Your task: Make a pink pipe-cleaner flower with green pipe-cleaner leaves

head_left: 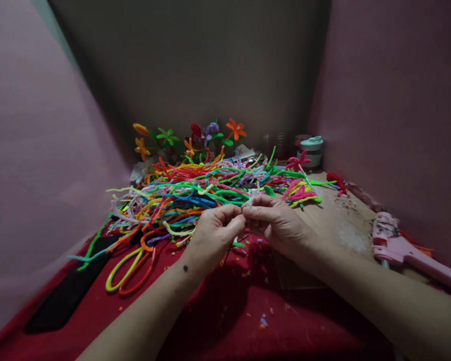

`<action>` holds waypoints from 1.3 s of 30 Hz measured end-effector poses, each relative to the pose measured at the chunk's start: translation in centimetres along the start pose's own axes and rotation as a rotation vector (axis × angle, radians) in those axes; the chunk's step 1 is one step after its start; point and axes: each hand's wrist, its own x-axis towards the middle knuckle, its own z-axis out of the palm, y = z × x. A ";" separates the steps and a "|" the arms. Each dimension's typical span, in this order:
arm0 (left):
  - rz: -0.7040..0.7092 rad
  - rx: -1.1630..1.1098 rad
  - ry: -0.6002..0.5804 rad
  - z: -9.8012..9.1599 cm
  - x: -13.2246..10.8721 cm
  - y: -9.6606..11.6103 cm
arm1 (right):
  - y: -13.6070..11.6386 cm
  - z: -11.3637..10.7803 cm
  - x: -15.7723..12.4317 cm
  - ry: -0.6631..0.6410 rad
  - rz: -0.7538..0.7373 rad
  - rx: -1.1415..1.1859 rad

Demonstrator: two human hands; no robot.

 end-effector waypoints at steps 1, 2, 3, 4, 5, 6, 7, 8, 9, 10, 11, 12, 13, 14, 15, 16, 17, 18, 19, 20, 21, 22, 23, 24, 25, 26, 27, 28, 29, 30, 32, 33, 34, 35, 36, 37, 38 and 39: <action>-0.002 -0.002 0.010 0.0 0.0 -0.1 | 0.0 0.0 0.0 0.002 0.000 -0.007; -0.004 -0.005 0.020 0.0 0.0 -0.1 | 0.0 0.0 0.0 -0.001 -0.002 -0.013; -0.006 -0.011 0.024 0.0 0.0 -0.1 | 0.0 0.0 -0.1 -0.004 -0.005 -0.021; -0.009 -0.016 0.023 0.1 0.0 -0.1 | 0.0 0.0 -0.1 -0.006 -0.009 -0.027; -0.013 -0.021 0.015 0.1 0.0 -0.1 | 0.0 -0.1 -0.1 -0.006 -0.012 -0.032; -0.017 -0.027 0.007 0.1 0.0 -0.1 | 0.0 -0.1 -0.1 -0.005 -0.012 -0.038; -0.019 -0.036 0.000 0.1 0.0 -0.2 | 0.0 -0.1 -0.1 -0.008 -0.008 -0.047; -0.021 -0.049 -0.004 0.1 0.1 -0.2 | 0.0 -0.2 -0.1 -0.022 -0.007 -0.058; -0.021 -0.067 -0.003 0.1 0.1 -0.2 | -0.1 -0.3 0.0 -0.047 -0.010 -0.065; -0.022 -0.092 0.001 0.1 0.1 -0.2 | -0.2 -0.4 0.0 -0.077 -0.012 -0.065; -0.024 -0.123 0.008 0.1 0.2 -0.3 | -0.4 -0.4 0.1 -0.097 -0.013 -0.059; -0.026 -0.156 0.021 0.0 0.3 -0.3 | -0.7 -0.5 0.2 -0.100 -0.016 -0.046; -0.028 -0.188 0.039 0.0 0.4 -0.3 | -1.1 -0.6 0.3 -0.083 -0.018 -0.028; -0.032 -0.216 0.056 -0.1 0.5 -0.4 | -1.5 -0.7 0.4 -0.050 -0.017 -0.008; -0.036 -0.242 0.071 -0.1 0.6 -0.5 | -2.0 -0.8 0.5 -0.009 -0.022 0.013; -0.040 -0.265 0.080 -0.2 0.6 -0.5 | -2.6 -0.9 0.5 0.027 -0.027 0.034; -0.047 -0.287 0.082 -0.2 0.7 -0.6 | -3.2 -0.9 0.6 0.046 -0.041 0.063; -0.057 -0.308 0.077 -0.2 0.7 -0.6 | -3.9 -0.9 0.5 0.060 -0.061 0.095; -0.069 -0.330 0.071 -0.2 0.8 -0.6 | -4.6 -1.0 0.5 0.056 -0.070 0.122; -0.082 -0.351 0.067 -0.2 0.8 -0.7 | -5.3 -1.0 0.5 0.047 -0.099 0.149; -0.096 -0.367 0.062 -0.2 0.8 -0.7 | -6.0 -1.1 0.4 0.034 -0.120 0.166; -0.109 -0.377 0.057 -0.2 0.9 -0.8 | -6.8 -1.3 0.3 0.024 -0.134 0.176; -0.120 -0.385 0.050 -0.2 0.9 -0.8 | -7.5 -1.6 0.2 0.018 -0.165 0.164; -0.129 -0.391 0.041 -0.1 1.0 -0.9 | -8.3 -2.0 0.2 0.015 -0.208 0.130; -0.135 -0.396 0.027 -0.1 1.1 -1.1 | -9.1 -2.5 0.1 0.035 -0.281 0.092; -0.136 -0.401 0.014 0.0 1.1 -1.3 | -9.8 -3.1 0.1 0.052 -0.345 0.055; -0.136 -0.407 0.002 0.1 1.2 -1.4 | -10.5 -3.7 0.0 0.060 -0.416 0.042; -0.136 -0.413 -0.010 0.2 1.3 -1.6 | -11.2 -4.4 0.0 0.076 -0.470 0.023; -0.135 -0.417 -0.022 0.3 1.3 -1.8 | -11.8 -5.1 0.0 0.088 -0.523 0.015; -0.134 -0.422 -0.031 0.4 1.4 -2.0 | -12.3 -5.7 0.0 0.096 -0.556 0.005; -0.137 -0.442 -0.042 0.5 1.4 -2.2 | -12.9 -6.6 0.1 0.118 -0.561 -0.001; -0.142 -0.456 -0.045 0.5 1.4 -2.2 | -13.0 -6.8 0.2 0.130 -0.538 -0.003; -0.147 -0.472 -0.044 0.5 1.4 -2.2 | -13.0 -6.9 0.4 0.146 -0.500 -0.003; -0.154 -0.490 -0.039 0.4 1.4 -2.2 | -12.9 -6.8 0.6 0.164 -0.458 -0.012; -0.160 -0.511 -0.031 0.4 1.5 -2.1 | -12.7 -6.6 0.7 0.185 -0.413 -0.034; -0.167 -0.529 -0.024 0.4 1.5 -2.1 | -12.4 -6.4 0.9 0.211 -0.381 -0.077; -0.174 -0.545 -0.016 0.3 1.5 -2.1 | -12.2 -6.1 1.1 0.235 -0.366 -0.146; -0.180 -0.558 -0.007 0.3 1.6 -2.1 | -11.9 -5.9 1.2 0.253 -0.366 -0.235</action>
